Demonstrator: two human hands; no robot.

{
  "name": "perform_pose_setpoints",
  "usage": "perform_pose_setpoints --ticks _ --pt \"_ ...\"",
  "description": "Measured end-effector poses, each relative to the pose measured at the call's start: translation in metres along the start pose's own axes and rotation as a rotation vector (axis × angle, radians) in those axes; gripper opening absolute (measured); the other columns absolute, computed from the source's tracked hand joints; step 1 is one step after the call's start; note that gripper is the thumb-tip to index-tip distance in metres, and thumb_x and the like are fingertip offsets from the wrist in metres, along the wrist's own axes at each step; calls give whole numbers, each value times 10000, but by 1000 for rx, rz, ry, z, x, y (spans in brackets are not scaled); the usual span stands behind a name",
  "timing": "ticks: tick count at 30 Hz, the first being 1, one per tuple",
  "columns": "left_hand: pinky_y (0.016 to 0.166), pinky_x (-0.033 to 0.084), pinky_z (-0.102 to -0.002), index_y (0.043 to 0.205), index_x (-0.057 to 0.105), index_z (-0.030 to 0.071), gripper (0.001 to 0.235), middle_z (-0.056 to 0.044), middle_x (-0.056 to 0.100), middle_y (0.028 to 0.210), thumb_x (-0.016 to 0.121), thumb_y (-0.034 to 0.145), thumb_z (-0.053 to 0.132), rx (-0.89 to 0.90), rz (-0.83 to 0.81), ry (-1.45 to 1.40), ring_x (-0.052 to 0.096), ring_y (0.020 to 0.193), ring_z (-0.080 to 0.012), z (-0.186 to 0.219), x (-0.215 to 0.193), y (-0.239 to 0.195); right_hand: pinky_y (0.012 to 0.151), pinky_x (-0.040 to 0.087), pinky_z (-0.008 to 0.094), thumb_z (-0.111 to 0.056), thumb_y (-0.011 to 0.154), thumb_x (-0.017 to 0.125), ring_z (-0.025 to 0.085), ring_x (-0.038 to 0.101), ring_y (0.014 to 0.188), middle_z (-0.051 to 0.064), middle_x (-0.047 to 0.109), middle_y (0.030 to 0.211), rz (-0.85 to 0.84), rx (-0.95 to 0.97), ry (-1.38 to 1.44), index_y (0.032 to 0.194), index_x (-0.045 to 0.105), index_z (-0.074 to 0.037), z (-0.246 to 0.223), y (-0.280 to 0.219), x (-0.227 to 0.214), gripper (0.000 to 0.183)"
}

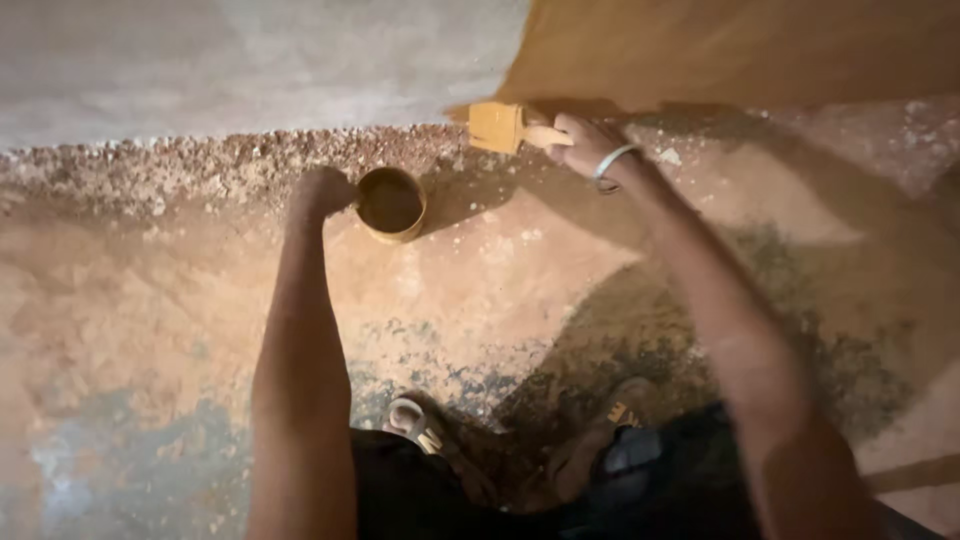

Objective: The person paints a wall with a brush, repeatedly dipping the brush into a small container of paint and applying it in vertical strokes. The person remains crouched or seated on the floor throughout the task.

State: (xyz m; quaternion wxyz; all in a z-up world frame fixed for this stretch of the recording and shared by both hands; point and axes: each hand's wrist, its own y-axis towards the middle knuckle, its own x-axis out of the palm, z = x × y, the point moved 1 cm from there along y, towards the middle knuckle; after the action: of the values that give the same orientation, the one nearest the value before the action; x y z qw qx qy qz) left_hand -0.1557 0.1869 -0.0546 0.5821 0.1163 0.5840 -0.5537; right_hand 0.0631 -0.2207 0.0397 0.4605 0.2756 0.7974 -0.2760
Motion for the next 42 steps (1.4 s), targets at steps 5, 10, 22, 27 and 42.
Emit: perform_pose_setpoints --ticks 5,10,22,27,42 --pt "891 580 -484 1134 745 142 373 -153 706 1175 760 829 355 8 232 -3 692 1048 -327 58 -19 -17 475 314 350 -252 962 655 189 430 576 24 552 744 -61 546 1290 1092 678 -101 18 12 130 201" --pt "963 533 -495 1230 683 156 445 -123 660 1251 697 785 153 328 398 -13 641 1133 -335 135 -31 -19 363 262 236 -162 943 634 57 378 419 -45 479 610 119 571 1675 893 543 -159 -3 2 214 104" --pt "1075 431 -509 1320 569 84 562 -105 609 1392 560 765 -3 432 321 84 533 1321 -287 188 -4 26 405 289 249 -115 920 646 87 430 476 -20 483 630 296 592 1881 930 579 -116 -18 37 214 67" --pt "1133 401 -501 1401 543 112 671 -93 580 1447 506 759 -80 395 302 98 514 1357 -275 190 4 42 406 284 248 -217 966 693 72 393 488 -37 476 652 424 493 1629 951 563 -103 -56 26 148 174" --pt "1138 405 -510 1392 555 87 608 -122 609 1414 528 796 -28 386 375 27 528 1353 -299 202 -13 35 348 235 183 -474 964 608 5 350 421 -79 438 617 521 260 1541 1192 615 -158 -78 -22 137 390"
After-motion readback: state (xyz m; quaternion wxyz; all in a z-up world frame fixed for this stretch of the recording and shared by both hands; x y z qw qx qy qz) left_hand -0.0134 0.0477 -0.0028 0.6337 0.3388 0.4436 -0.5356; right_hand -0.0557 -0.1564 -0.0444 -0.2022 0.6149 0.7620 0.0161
